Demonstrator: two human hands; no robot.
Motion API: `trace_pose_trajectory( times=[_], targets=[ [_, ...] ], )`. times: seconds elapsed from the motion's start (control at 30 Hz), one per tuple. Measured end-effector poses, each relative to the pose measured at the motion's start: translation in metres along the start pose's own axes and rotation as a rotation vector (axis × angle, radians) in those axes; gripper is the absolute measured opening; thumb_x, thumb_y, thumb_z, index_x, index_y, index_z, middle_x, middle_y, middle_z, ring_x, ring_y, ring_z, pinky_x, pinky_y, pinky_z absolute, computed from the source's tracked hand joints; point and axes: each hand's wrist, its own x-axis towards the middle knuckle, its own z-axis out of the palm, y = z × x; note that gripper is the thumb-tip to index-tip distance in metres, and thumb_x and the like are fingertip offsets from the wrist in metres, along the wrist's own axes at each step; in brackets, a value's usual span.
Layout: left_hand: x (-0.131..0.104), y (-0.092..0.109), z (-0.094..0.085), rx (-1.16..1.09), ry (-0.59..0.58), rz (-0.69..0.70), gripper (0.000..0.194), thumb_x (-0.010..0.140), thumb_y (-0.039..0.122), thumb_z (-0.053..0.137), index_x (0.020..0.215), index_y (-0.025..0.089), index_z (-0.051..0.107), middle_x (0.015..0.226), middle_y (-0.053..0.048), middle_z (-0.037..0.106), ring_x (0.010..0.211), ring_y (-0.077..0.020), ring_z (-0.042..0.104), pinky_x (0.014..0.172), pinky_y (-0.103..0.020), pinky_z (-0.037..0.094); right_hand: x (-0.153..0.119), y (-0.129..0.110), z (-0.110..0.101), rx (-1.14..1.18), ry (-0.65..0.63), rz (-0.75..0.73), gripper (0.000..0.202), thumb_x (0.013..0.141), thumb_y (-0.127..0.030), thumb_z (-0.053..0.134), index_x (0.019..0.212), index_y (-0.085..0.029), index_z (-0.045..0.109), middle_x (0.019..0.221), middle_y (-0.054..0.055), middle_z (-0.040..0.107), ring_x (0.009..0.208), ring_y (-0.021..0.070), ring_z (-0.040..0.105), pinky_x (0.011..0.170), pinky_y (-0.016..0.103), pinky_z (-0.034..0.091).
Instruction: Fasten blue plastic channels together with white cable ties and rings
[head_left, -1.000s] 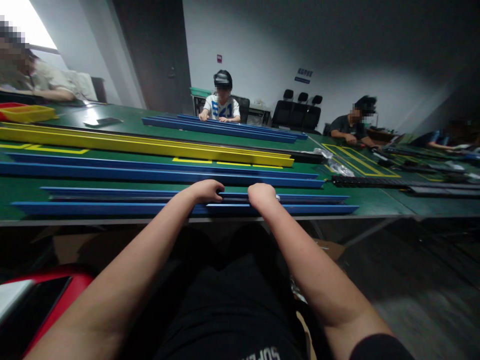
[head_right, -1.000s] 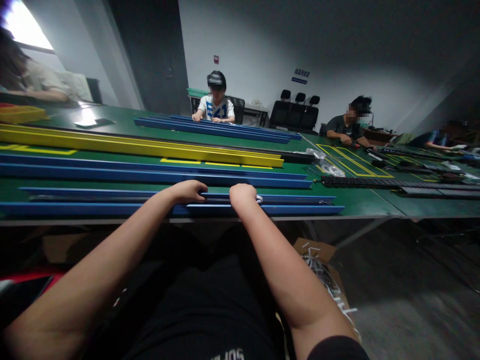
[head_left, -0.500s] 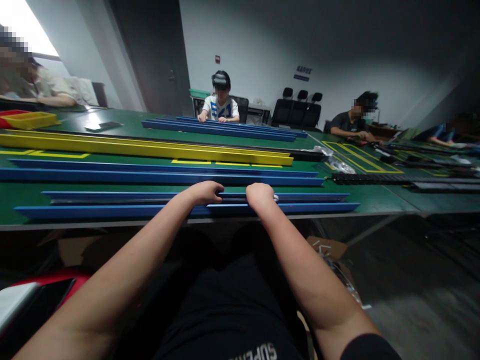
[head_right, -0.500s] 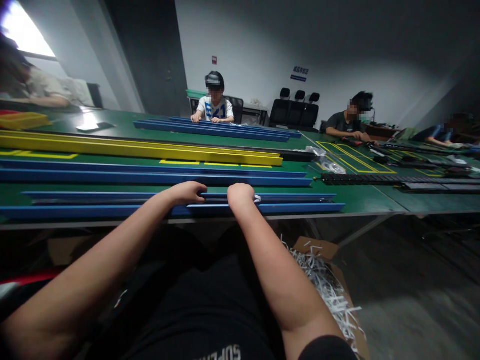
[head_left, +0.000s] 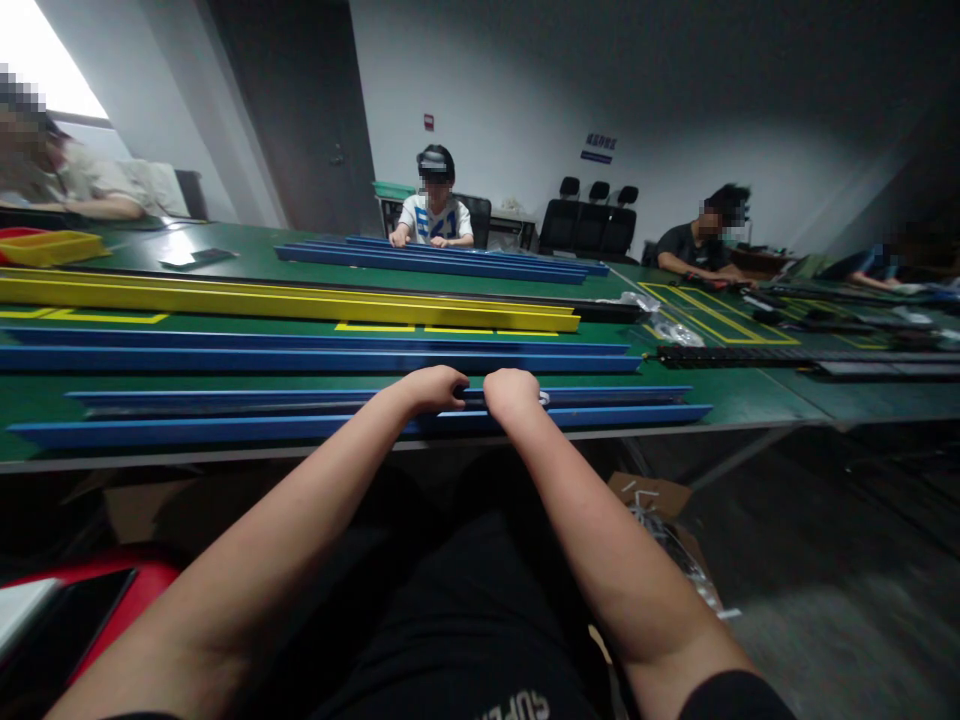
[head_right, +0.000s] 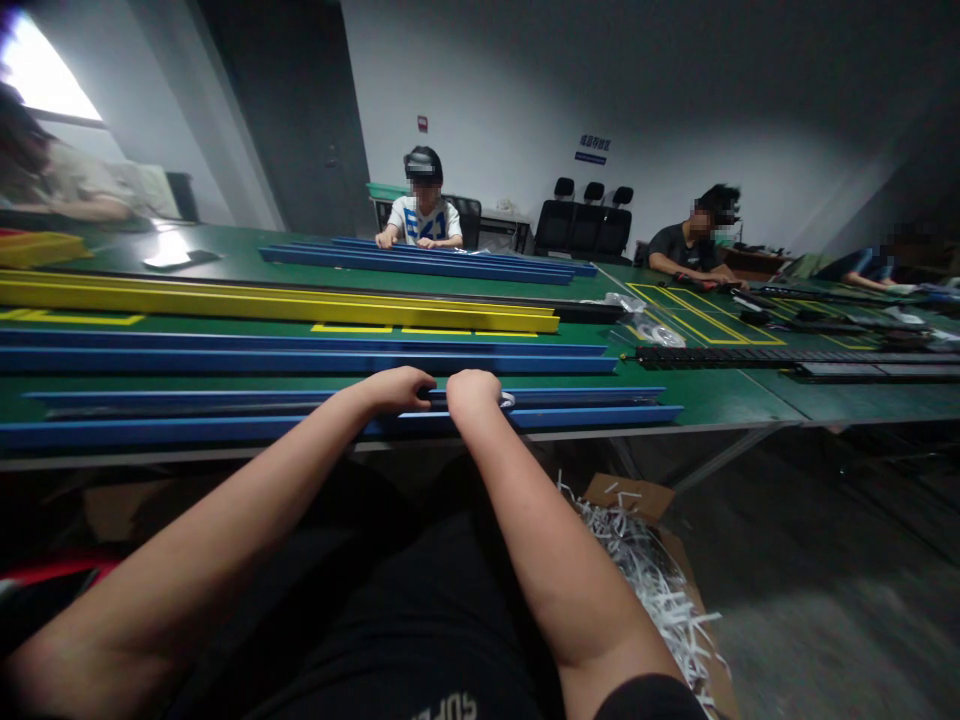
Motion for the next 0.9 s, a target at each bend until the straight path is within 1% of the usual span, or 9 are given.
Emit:
trace_pose_trajectory(
  times=[0.13,0.23,0.33,0.47,0.6,0.67,0.73,0.8,0.9],
  targets=[
    [-0.002,-0.005,0.006,0.05,0.046,0.014,0.016,0.073,0.035,0.06,0.08,0.023,0.066,0.077,-0.002,0.067,0.065,-0.0159,0.055,0.057,-0.027,0.032,-0.002,-0.001,0.0,0.002,0.006,0.006,0.032,0.086,-0.013,0.048,0.107,-0.011,0.072,0.11,0.023,0.068,0.101,0.0289,0.067,0.084,0.041,0.052],
    [-0.003,-0.008,0.006,0.066,0.048,0.052,0.014,0.073,0.034,0.059,0.079,0.023,0.065,0.079,-0.002,0.068,0.067,-0.0166,0.056,0.058,-0.027,0.033,-0.004,0.0,0.0,0.004,0.008,0.006,0.03,0.086,-0.016,0.051,0.106,-0.012,0.073,0.108,0.023,0.069,0.099,0.029,0.067,0.083,0.041,0.052],
    [-0.003,-0.006,0.004,0.061,0.053,0.08,0.016,0.076,0.037,0.056,0.077,0.023,0.064,0.078,-0.002,0.067,0.067,-0.0164,0.056,0.06,-0.026,0.035,-0.006,0.004,-0.001,0.002,0.011,-0.005,0.029,0.084,-0.026,0.059,0.105,-0.013,0.073,0.107,0.021,0.069,0.098,0.029,0.067,0.083,0.039,0.052],
    [-0.005,-0.004,0.001,0.039,0.066,0.074,0.018,0.076,0.038,0.057,0.077,0.022,0.064,0.08,-0.003,0.068,0.07,-0.0166,0.057,0.062,-0.026,0.036,-0.007,0.019,-0.008,-0.029,-0.012,-0.045,0.038,0.079,-0.045,0.066,0.105,-0.018,0.072,0.109,0.017,0.07,0.098,0.0273,0.066,0.083,0.035,0.05],
    [-0.02,-0.019,-0.003,0.02,0.022,0.042,0.016,0.073,0.037,0.058,0.076,0.022,0.064,0.077,-0.002,0.067,0.066,-0.0157,0.054,0.058,-0.026,0.034,-0.007,0.029,-0.019,-0.039,-0.02,-0.197,0.038,0.082,-0.054,0.06,0.106,-0.026,0.07,0.109,0.008,0.07,0.1,0.0229,0.064,0.083,0.03,0.048],
    [-0.032,-0.031,-0.006,0.008,0.01,0.004,0.016,0.072,0.036,0.059,0.077,0.023,0.064,0.074,-0.001,0.065,0.063,-0.0152,0.052,0.056,-0.026,0.032,-0.007,0.029,-0.024,-0.025,0.016,-0.255,0.038,0.083,-0.056,0.059,0.107,-0.028,0.069,0.109,0.006,0.07,0.1,0.0218,0.064,0.083,0.029,0.048],
    [-0.042,-0.039,-0.01,-0.029,0.009,-0.043,0.018,0.073,0.039,0.058,0.078,0.023,0.064,0.07,0.0,0.063,0.061,-0.0146,0.05,0.055,-0.026,0.031,-0.006,0.025,-0.026,-0.033,0.035,-0.274,0.038,0.083,-0.055,0.059,0.108,-0.029,0.068,0.108,0.005,0.07,0.1,0.0223,0.064,0.082,0.029,0.048],
    [-0.048,-0.042,-0.013,-0.061,0.007,-0.079,0.02,0.072,0.041,0.058,0.079,0.023,0.065,0.068,0.001,0.062,0.06,-0.0142,0.049,0.055,-0.026,0.031,-0.005,0.02,-0.026,-0.063,0.014,-0.259,0.038,0.081,-0.054,0.061,0.108,-0.027,0.069,0.109,0.007,0.07,0.1,0.0239,0.064,0.082,0.031,0.049],
    [-0.049,-0.038,-0.015,-0.072,0.008,-0.107,0.02,0.071,0.041,0.059,0.077,0.023,0.065,0.067,0.001,0.061,0.058,-0.0138,0.048,0.054,-0.027,0.03,-0.003,0.014,-0.022,-0.113,-0.055,-0.189,0.042,0.079,-0.053,0.065,0.106,-0.022,0.071,0.11,0.012,0.069,0.101,0.0269,0.064,0.083,0.034,0.05]
  ],
)
